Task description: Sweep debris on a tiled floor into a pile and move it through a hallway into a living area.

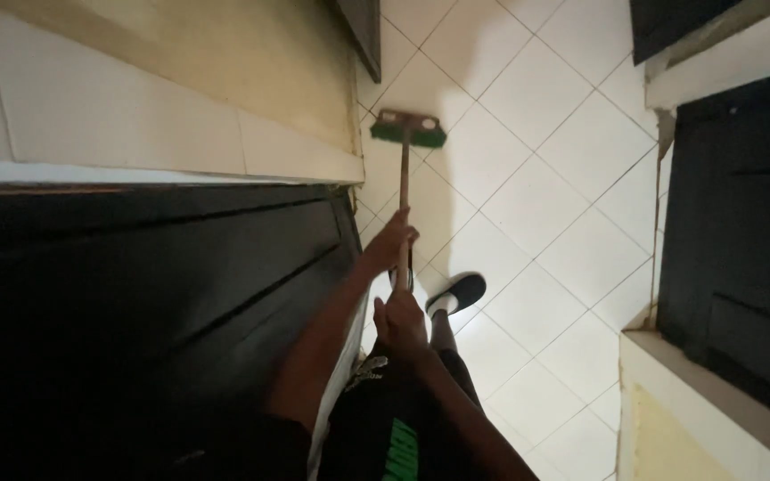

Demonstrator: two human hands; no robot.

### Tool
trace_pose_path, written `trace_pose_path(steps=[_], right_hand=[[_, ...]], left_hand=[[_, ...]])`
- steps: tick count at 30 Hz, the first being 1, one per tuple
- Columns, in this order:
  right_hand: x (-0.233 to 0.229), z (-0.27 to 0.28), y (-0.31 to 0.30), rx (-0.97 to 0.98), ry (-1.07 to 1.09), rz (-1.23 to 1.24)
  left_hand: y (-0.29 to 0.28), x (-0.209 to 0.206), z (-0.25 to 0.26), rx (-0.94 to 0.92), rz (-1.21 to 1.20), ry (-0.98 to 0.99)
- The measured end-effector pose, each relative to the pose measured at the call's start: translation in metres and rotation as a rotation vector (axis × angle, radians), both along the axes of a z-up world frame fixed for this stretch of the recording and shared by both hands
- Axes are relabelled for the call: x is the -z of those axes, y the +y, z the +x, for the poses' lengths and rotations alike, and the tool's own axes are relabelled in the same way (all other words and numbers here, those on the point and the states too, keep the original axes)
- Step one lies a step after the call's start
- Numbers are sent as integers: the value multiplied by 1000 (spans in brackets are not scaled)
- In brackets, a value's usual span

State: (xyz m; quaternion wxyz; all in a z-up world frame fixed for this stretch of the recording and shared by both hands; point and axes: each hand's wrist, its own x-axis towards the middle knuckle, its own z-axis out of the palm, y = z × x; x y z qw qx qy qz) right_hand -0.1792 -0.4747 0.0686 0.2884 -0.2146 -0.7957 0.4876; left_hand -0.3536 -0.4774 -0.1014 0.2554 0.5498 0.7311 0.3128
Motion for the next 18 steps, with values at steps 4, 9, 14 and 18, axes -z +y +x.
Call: trace_pose_path(steps=[4,9,14,18], right_hand=[[-3,-61,5,-52,-102,5],[-38,-97,23,142,-189,54],[-44,-54,-7,38,-241,-31],[4,-49,-31,66,-312,27]], left_hand=[[22,1,-57,22,-31,1],[38,9,-90,-26,-96,-249],[-4,10,-33,-80,263,-154],[-10,30,-20,-171,-40,-396]])
